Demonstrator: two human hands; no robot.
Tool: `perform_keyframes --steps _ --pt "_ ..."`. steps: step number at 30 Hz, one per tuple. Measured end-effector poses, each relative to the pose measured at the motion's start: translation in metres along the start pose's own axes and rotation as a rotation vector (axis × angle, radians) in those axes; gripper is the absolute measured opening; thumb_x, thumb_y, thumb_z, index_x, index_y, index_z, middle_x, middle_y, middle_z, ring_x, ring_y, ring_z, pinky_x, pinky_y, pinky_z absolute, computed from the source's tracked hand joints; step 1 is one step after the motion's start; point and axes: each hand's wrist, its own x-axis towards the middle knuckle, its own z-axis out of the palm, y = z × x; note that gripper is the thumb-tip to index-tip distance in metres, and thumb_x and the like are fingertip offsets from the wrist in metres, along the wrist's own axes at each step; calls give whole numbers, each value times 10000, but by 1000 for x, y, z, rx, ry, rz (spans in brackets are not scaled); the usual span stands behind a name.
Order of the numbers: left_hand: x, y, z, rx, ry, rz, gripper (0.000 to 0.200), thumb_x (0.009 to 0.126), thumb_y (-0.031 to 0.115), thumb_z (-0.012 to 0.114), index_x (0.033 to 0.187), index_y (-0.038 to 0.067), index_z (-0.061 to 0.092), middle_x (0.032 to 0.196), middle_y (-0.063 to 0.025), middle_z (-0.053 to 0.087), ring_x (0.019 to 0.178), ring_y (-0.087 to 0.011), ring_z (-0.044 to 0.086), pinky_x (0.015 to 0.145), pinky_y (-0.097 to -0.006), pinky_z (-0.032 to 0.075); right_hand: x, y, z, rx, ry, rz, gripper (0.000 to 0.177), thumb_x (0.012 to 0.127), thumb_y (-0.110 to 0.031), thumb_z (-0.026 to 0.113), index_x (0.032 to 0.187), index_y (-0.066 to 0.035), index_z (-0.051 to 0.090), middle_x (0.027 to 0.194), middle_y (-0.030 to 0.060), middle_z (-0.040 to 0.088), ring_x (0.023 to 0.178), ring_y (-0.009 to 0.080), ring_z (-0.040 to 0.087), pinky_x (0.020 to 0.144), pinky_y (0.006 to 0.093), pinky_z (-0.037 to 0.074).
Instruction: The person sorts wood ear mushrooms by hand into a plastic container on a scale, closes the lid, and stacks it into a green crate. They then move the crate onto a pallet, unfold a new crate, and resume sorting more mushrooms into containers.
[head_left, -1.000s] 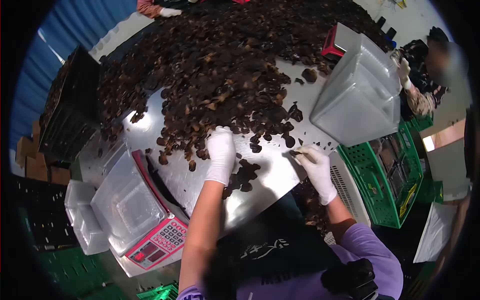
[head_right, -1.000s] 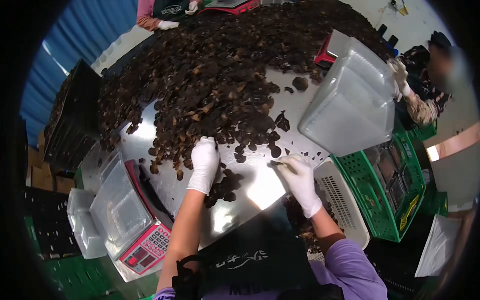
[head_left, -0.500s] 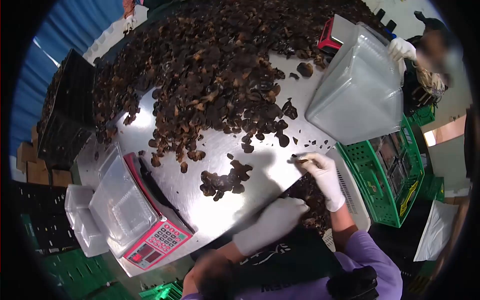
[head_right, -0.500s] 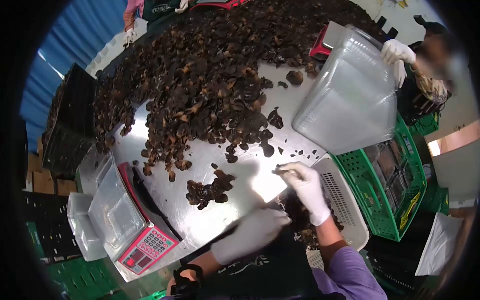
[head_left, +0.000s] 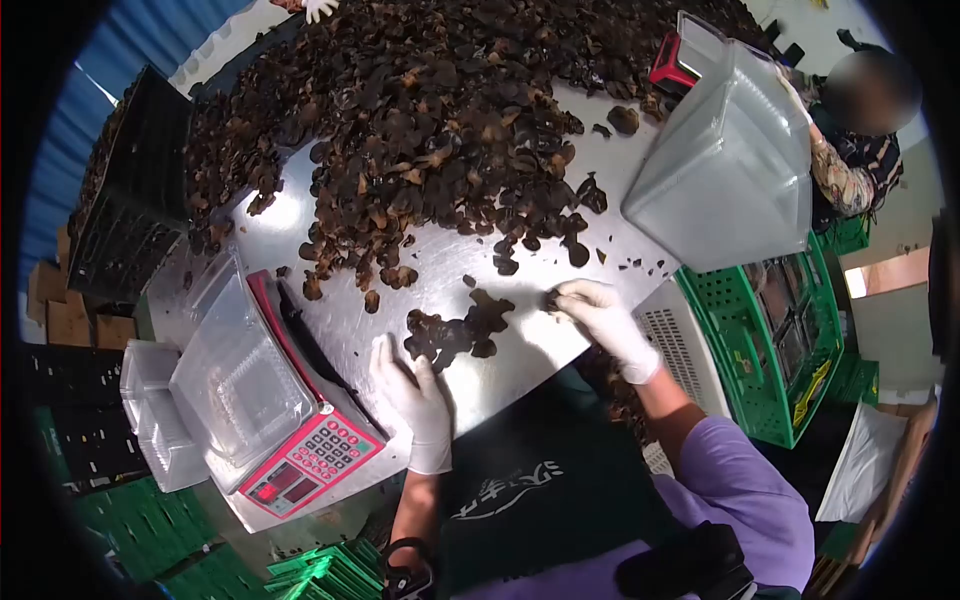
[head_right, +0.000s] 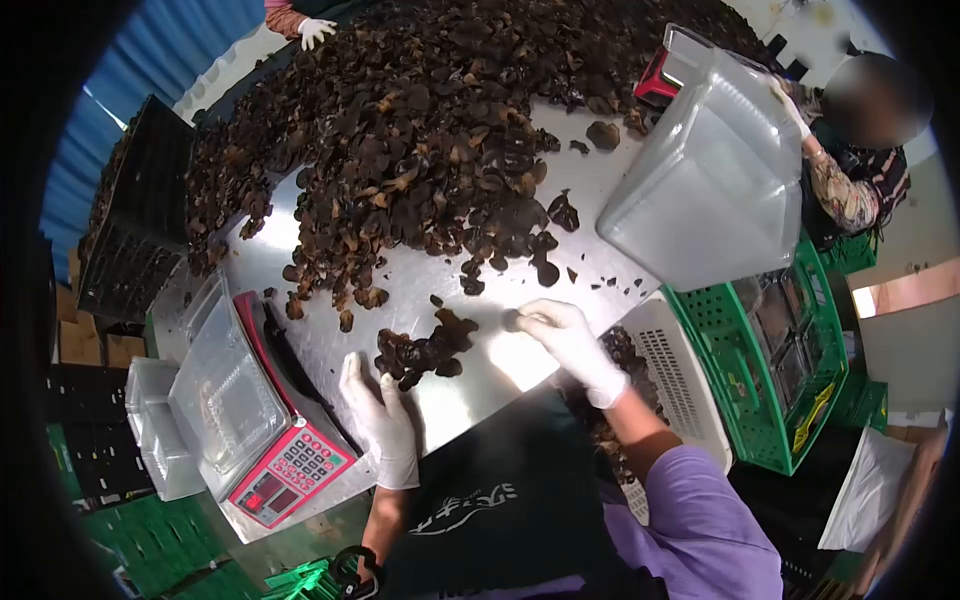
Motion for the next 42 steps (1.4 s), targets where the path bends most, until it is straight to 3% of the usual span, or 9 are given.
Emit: perform_keyframes --steps 3,7,9,18,27,28,36,39,42 --pt "2 -3 2 -61 -48 54 554 884 139 581 1354 -84 389 1348 -281 412 1275 -413 394 1091 -463 289 -66 -19 -44 -381 107 22 183 865 -131 662 983 10 660 865 84 687 782 153 642 724 287 500" --pt "4 1 -1 -28 -86 131 571 832 42 607 1348 -74 392 1348 -266 413 1285 -393 388 1100 -444 291 -127 -3 -59 -1570 453 290 329 745 -198 747 1035 -67 663 857 125 681 805 293 663 715 387 513" --pt "3 -6 6 20 -66 180 641 804 65 648 1359 -83 364 1350 -276 411 1273 -417 392 1094 -464 286 -138 4 -40 -1091 528 46 345 750 -180 732 1078 -100 659 888 99 665 778 263 657 709 376 516" --pt "-3 -16 11 2 -104 131 814 734 196 690 1402 -68 306 1415 -267 359 1303 -427 347 1093 -502 260 -13 0 83 -794 315 -177 430 816 -207 627 1225 -83 578 1147 165 567 972 335 608 844 393 488" --pt "2 -11 13 58 -78 141 899 676 301 775 1376 -66 346 1362 -259 421 1247 -417 411 1067 -467 316 12 -7 115 -543 324 -224 225 861 -222 603 1019 -88 692 879 138 660 845 314 659 749 393 508" --pt "2 -14 18 79 -37 165 904 689 348 769 1378 -60 347 1352 -255 433 1244 -417 416 1062 -481 314 28 -1 115 -665 396 -419 203 834 -247 620 918 -74 684 833 151 660 785 345 657 710 421 509" --pt "2 -5 11 50 -103 102 885 714 320 760 1397 -28 319 1384 -238 400 1291 -416 366 1069 -535 274 83 1 116 -1297 151 -327 171 763 -219 665 852 -73 668 857 138 651 824 315 644 741 439 504" --pt "3 -6 11 45 -122 115 862 723 314 754 1390 -35 333 1370 -238 414 1289 -417 366 1070 -525 277 53 -38 108 -1195 273 -612 134 752 -193 672 830 -84 668 828 102 640 793 309 627 752 429 498" --pt "4 -3 8 -33 -110 98 806 743 287 735 1378 -38 358 1354 -239 429 1284 -417 366 1071 -511 280 -3 -70 59 -1219 246 -519 107 737 -176 668 822 -111 673 800 82 630 762 300 615 727 418 488"
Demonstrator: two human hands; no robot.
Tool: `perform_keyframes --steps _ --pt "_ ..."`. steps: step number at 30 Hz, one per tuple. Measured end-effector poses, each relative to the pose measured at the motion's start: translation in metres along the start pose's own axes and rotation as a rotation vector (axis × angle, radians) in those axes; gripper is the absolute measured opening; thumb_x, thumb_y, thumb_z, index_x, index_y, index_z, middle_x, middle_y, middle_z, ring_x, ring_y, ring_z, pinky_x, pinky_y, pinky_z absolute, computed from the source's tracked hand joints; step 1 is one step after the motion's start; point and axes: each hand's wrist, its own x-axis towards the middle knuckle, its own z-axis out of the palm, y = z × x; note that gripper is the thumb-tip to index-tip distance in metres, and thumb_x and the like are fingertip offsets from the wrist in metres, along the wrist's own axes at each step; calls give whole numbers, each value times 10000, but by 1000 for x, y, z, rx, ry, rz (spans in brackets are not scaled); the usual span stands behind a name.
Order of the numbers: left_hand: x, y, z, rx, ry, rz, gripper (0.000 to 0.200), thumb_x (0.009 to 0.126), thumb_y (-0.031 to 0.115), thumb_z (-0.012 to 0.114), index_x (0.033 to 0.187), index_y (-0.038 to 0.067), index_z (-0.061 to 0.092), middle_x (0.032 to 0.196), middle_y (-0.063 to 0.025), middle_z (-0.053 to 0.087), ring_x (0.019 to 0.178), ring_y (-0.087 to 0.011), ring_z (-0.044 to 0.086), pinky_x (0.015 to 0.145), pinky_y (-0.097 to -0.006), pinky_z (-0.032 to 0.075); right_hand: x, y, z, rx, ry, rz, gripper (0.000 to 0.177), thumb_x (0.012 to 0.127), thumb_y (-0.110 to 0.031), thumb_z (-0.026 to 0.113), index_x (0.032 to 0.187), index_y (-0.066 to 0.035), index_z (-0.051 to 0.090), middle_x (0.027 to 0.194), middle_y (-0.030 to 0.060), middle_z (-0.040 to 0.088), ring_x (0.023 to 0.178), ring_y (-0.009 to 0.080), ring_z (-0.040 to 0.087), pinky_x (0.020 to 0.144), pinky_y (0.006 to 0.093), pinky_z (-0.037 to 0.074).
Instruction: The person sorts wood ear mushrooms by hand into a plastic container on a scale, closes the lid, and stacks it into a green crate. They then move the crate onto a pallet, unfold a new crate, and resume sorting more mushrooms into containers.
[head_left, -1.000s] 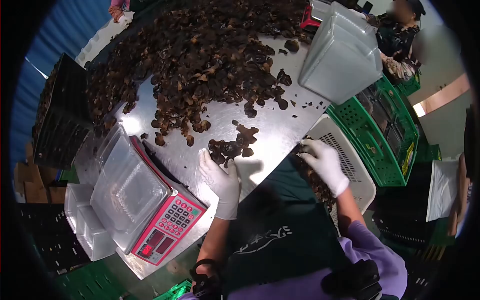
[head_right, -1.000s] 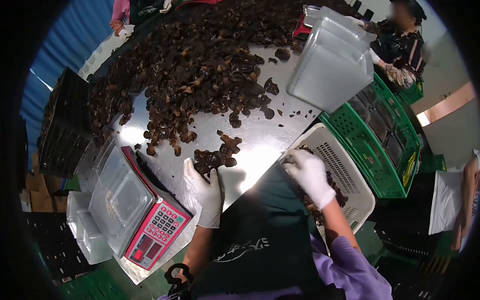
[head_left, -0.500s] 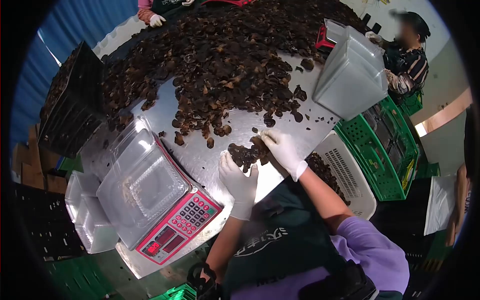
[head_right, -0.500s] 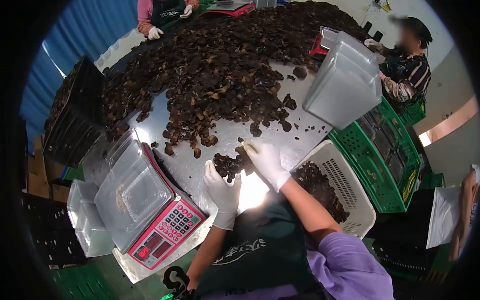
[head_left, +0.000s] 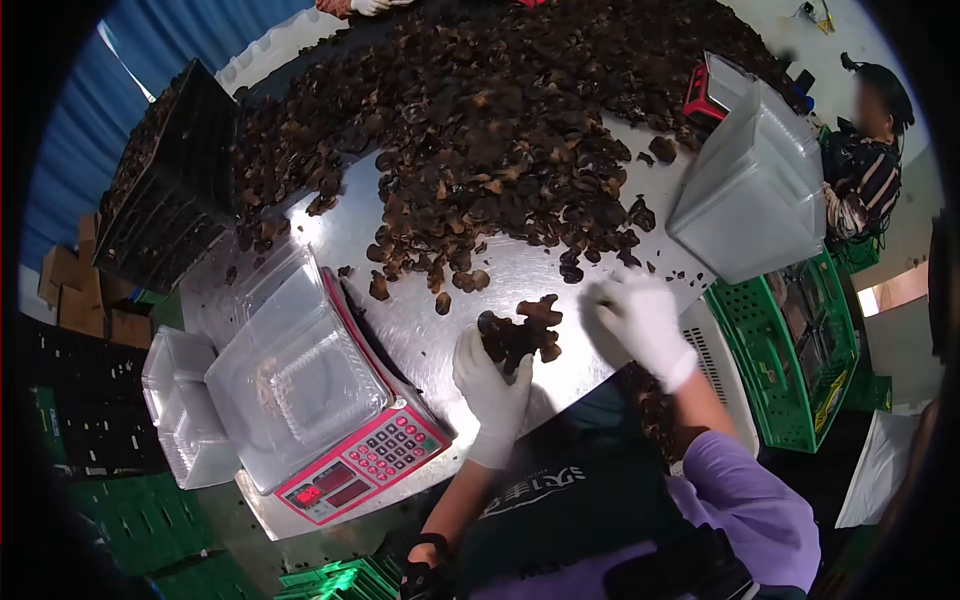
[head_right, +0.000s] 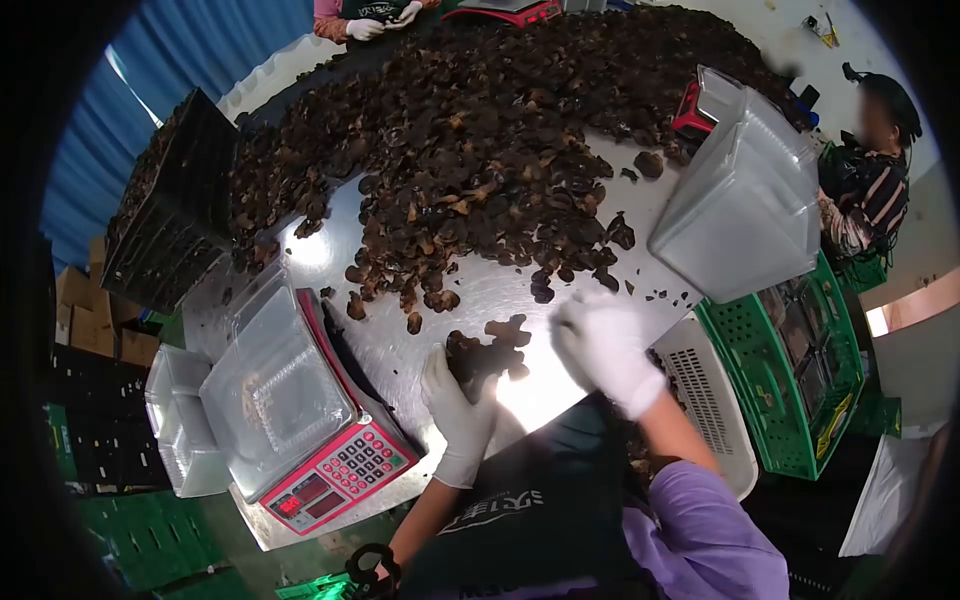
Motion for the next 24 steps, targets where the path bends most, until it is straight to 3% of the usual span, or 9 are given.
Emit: perform_keyframes --steps 3,6,9,11,13,16,19,21,24 --pt "2 -2 -5 -34 26 10 724 760 202 709 1363 -45 395 1327 -242 444 1228 -416 411 1045 -479 329 -53 58 -28 -254 -378 196 95 738 -208 666 799 -135 673 722 81 607 738 288 613 691 418 482" --pt "25 7 -12 -55 8 -87 673 763 138 684 1353 -40 415 1331 -241 436 1231 -413 407 1045 -458 339 -54 55 -22 -310 -385 253 122 743 -233 671 830 -148 688 738 87 629 753 283 622 697 412 484" --pt "69 18 -10 155 53 -85 676 755 111 668 1363 -22 404 1349 -228 414 1231 -400 391 1039 -481 332 -7 11 15 197 -38 -18 200 769 -237 658 887 -76 652 763 114 614 747 306 608 711 429 480" --pt "89 5 0 204 27 -178 650 737 95 662 1335 -24 435 1357 -223 397 1217 -394 392 1020 -471 354 35 -18 52 384 -16 -94 311 769 -203 651 1054 -80 657 855 109 617 780 319 616 745 422 499" --pt "95 -7 3 241 -6 -202 571 744 91 641 1280 -31 485 1249 -224 479 1155 -390 437 990 -459 380 71 -39 100 418 97 -170 298 774 -186 634 1051 -78 656 873 108 616 792 317 619 728 410 508" --pt "81 -12 1 136 -47 -140 397 797 91 624 1186 24 581 968 -145 579 975 -310 549 900 -396 437 92 -49 135 222 -119 -196 256 775 -172 625 1014 -90 666 910 105 623 827 307 625 744 402 509" --pt "84 -2 -10 85 -70 -252 365 806 88 616 1167 34 593 948 -129 576 920 -289 562 852 -395 453 84 -30 137 425 -151 -87 216 772 -168 623 973 -108 677 940 97 630 856 299 630 769 406 503" --pt "93 -11 0 182 2 -185 330 802 142 653 1109 31 611 939 -125 592 914 -293 575 830 -398 466 77 -24 134 445 -126 -53 174 782 -159 607 934 -117 681 952 92 636 866 298 634 770 416 501" --pt "114 -18 15 533 18 -152 386 747 325 737 955 28 605 876 -148 630 859 -331 625 760 -430 505 79 -22 125 423 -102 82 244 799 -158 594 1031 -106 654 962 112 643 876 302 641 769 426 505"
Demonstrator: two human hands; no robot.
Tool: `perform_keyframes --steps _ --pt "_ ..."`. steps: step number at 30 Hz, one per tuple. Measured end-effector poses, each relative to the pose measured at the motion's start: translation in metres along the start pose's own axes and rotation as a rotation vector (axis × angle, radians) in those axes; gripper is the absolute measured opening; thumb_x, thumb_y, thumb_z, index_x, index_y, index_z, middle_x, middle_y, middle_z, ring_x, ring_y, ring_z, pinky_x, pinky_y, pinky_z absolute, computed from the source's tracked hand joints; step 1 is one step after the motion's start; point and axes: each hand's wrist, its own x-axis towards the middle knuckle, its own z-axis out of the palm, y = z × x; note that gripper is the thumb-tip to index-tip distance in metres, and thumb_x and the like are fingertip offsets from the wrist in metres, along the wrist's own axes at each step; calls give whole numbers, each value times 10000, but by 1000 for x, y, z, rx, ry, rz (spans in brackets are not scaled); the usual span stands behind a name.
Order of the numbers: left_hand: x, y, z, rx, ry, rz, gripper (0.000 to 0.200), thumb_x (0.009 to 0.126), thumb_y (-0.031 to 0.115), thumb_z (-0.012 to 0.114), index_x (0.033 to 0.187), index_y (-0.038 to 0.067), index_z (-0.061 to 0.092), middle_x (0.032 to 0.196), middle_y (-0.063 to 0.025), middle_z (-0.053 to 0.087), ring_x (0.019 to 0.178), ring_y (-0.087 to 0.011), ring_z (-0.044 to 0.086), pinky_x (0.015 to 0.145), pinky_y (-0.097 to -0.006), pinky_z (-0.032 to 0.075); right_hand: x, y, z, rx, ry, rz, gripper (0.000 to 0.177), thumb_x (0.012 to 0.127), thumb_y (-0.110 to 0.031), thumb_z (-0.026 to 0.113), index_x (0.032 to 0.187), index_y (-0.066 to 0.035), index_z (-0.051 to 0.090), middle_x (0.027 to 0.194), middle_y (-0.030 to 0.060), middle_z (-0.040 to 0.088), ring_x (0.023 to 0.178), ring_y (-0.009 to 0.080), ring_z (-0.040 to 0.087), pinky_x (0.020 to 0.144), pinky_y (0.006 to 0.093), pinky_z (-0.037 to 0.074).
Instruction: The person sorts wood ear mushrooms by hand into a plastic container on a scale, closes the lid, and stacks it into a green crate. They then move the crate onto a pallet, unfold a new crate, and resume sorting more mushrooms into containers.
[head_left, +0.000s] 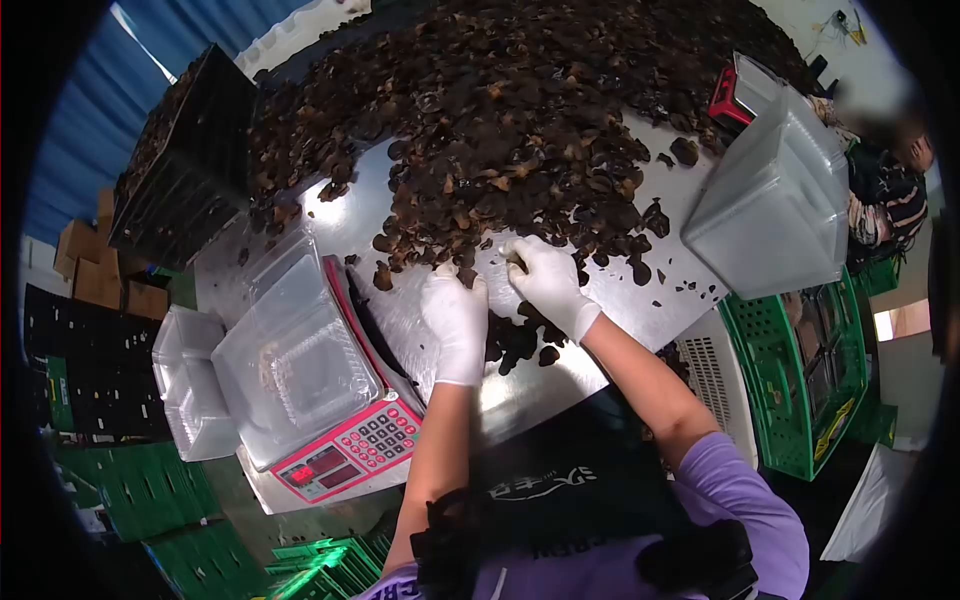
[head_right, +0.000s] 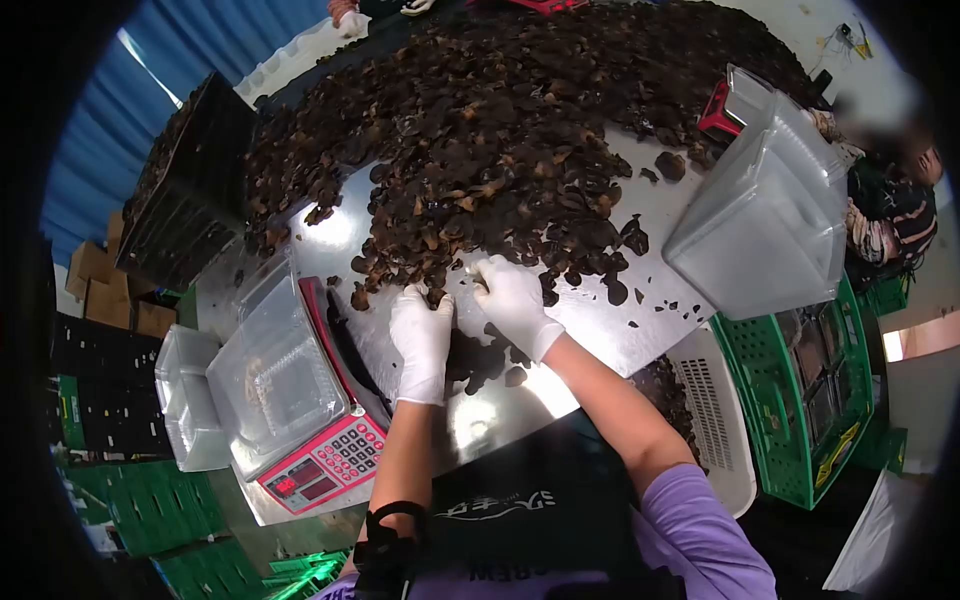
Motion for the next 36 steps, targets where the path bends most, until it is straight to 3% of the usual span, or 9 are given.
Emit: perform_keyframes --steps 4,9,13,15,21,23,25,29,36 --pt "10 -1 8 105 -58 16 346 738 336 731 884 42 621 803 -137 645 816 -334 642 725 -438 520 26 -10 5 -125 -17 -48 351 786 -179 624 1121 -79 599 958 152 642 887 303 649 769 433 510" --pt "-1 -4 -3 -1 30 64 251 737 284 715 848 72 641 801 -116 642 794 -281 644 729 -404 507 42 -4 12 -295 -96 -234 200 735 -171 638 883 -36 642 867 151 632 816 324 649 721 426 511" --pt "-27 27 -56 -492 -24 157 134 759 152 696 859 100 624 809 -83 612 777 -277 595 726 -393 476 -24 4 -74 -121 -91 -305 185 773 -222 602 787 -37 611 835 150 613 757 347 621 677 456 495" --pt "-58 51 -61 -704 -133 182 110 769 148 676 850 100 619 787 -83 598 791 -281 590 734 -400 472 -80 14 -132 -275 -268 -147 154 790 -235 608 823 -88 643 850 120 627 758 326 626 665 429 500" --pt "-153 91 -47 -845 -658 911 289 773 177 627 1046 80 624 950 -86 592 922 -281 572 814 -407 458 -193 57 -205 -802 -674 497 338 742 -284 730 996 -66 693 853 166 677 835 337 657 764 421 510" --pt "-134 99 -52 -696 -530 835 318 790 158 632 1077 22 629 1029 -148 628 1005 -313 587 905 -416 452 -199 56 -206 -696 -266 378 315 767 -285 713 991 -65 678 858 161 666 816 339 649 747 424 507" --pt "-109 89 -33 -533 -26 785 417 770 151 617 1160 11 582 1139 -158 595 1036 -324 551 911 -439 427 -173 50 -189 -497 -88 209 256 810 -275 675 978 -83 673 864 152 659 819 331 647 739 425 507" --pt "-64 57 -5 46 -108 552 289 767 199 587 1009 43 613 1001 -119 605 936 -296 552 841 -433 426 -102 32 -119 -238 55 135 369 833 -334 641 1067 -51 615 947 164 645 858 339 636 748 410 503" --pt "-50 33 -35 -78 -251 502 204 752 130 596 938 64 648 918 -117 599 934 -315 554 817 -427 433 -59 23 -45 -79 107 201 136 785 -182 665 826 -79 585 773 134 626 754 320 640 687 439 498"
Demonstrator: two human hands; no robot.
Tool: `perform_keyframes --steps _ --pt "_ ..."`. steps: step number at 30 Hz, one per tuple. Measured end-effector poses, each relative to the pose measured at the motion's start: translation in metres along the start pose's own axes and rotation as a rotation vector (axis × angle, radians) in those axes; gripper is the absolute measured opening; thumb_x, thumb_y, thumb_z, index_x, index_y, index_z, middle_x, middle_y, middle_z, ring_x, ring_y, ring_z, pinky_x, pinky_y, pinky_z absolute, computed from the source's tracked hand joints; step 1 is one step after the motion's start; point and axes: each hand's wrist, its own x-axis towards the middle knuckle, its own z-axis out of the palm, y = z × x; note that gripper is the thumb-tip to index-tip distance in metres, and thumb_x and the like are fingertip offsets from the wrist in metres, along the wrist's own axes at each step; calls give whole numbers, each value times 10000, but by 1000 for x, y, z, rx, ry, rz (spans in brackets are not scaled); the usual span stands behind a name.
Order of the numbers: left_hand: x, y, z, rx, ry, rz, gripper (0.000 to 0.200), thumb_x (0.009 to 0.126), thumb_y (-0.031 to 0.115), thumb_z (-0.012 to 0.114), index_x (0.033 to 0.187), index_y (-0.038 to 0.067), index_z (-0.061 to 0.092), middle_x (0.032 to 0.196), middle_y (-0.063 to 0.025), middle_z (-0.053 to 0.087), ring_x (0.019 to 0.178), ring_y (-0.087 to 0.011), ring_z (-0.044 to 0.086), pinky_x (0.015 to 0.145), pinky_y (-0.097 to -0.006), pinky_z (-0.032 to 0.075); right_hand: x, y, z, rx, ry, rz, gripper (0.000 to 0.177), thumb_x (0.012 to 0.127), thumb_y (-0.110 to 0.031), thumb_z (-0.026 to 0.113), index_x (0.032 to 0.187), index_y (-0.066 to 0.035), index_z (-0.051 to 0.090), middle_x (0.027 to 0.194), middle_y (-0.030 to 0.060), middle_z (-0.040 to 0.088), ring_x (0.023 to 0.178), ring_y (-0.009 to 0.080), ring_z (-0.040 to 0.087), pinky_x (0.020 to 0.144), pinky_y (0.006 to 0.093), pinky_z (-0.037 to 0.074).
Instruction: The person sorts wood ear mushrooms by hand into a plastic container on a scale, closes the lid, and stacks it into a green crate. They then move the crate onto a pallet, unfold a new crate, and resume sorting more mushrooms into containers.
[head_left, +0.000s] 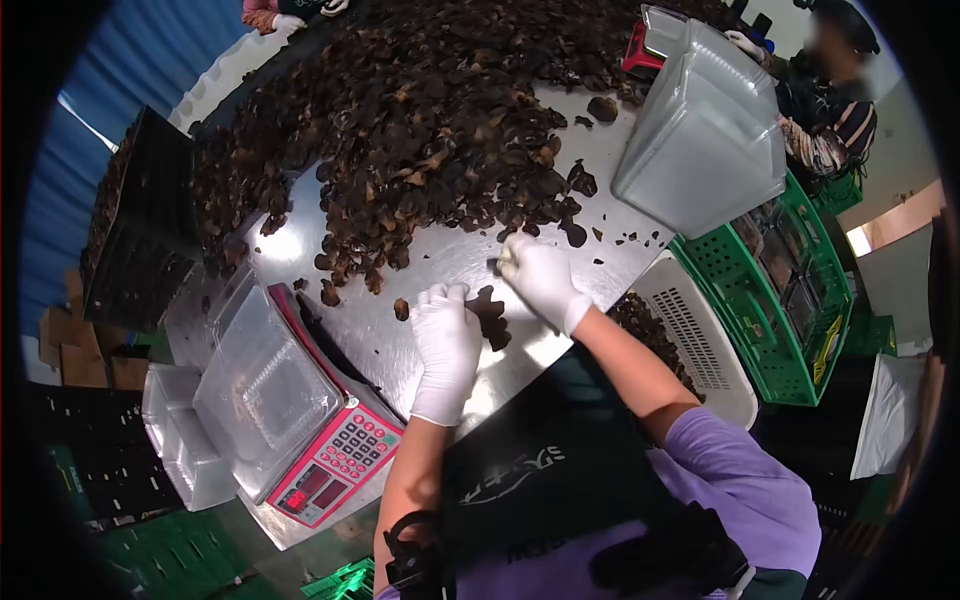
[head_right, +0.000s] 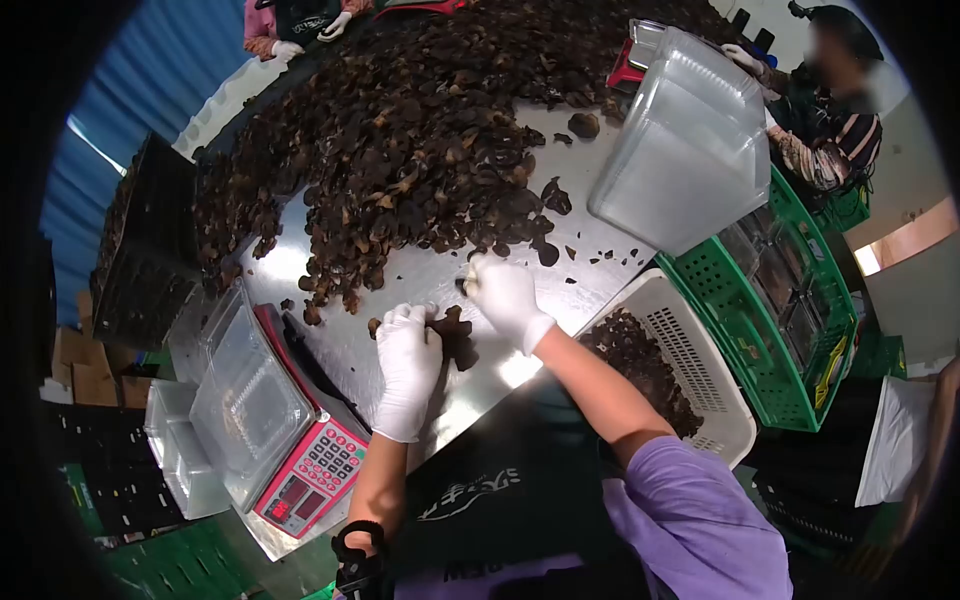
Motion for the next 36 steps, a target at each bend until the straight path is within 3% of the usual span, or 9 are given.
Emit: perform_keyframes --steps 6,11,17,19,21,23,27,29,36 --pt "60 15 29 -95 171 134 242 771 183 639 985 71 654 922 -116 604 941 -305 564 804 -414 444 -53 14 -16 84 58 -159 179 800 -219 674 920 -94 627 855 97 621 770 305 622 708 415 482" --pt "102 42 59 209 10 126 181 761 212 641 855 62 604 850 -123 622 834 -295 600 728 -402 463 -60 51 -64 -13 168 -115 204 813 -223 666 964 -86 656 907 93 635 805 266 632 724 368 491" --pt "59 76 48 224 167 202 100 755 134 595 819 59 581 821 -113 623 788 -286 616 720 -387 479 -18 82 -84 -130 133 86 275 814 -267 662 1002 -66 664 924 136 648 849 318 637 761 416 495" --pt "33 113 19 -21 -284 427 158 777 154 614 895 50 605 815 -104 617 812 -266 619 743 -373 488 -2 76 -76 -171 39 88 296 809 -288 670 984 -50 651 935 163 645 870 338 631 764 440 489" --pt "-8 127 36 -391 -160 807 254 789 176 643 1006 48 622 844 -94 613 850 -253 617 763 -355 491 7 85 -63 -324 22 -25 272 794 -278 675 903 -37 613 904 186 632 858 338 630 749 440 496" --pt "-25 134 19 -369 -384 823 335 789 197 670 1093 64 621 905 -96 620 893 -245 612 791 -359 488 9 84 -69 -259 -25 8 201 794 -213 649 886 -41 601 878 167 621 816 337 631 733 441 503" --pt "-21 100 -24 -318 -501 424 304 816 159 649 1100 56 618 959 -129 630 934 -309 601 833 -412 473 3 86 -87 -144 167 117 136 797 -151 615 906 -70 611 890 145 649 798 335 645 732 419 510" --pt "-38 63 -17 -452 -157 365 288 816 136 644 1088 43 621 1007 -132 640 959 -332 593 846 -420 470 12 100 -83 -125 183 95 224 791 -132 614 1009 -83 618 895 137 652 821 329 648 748 414 516" --pt "-83 8 -29 -286 16 112 283 790 83 670 1063 28 620 1044 -141 633 964 -324 589 861 -409 468 47 96 -52 -327 139 -51 211 780 -132 610 983 -87 643 892 147 656 800 333 649 710 440 510"
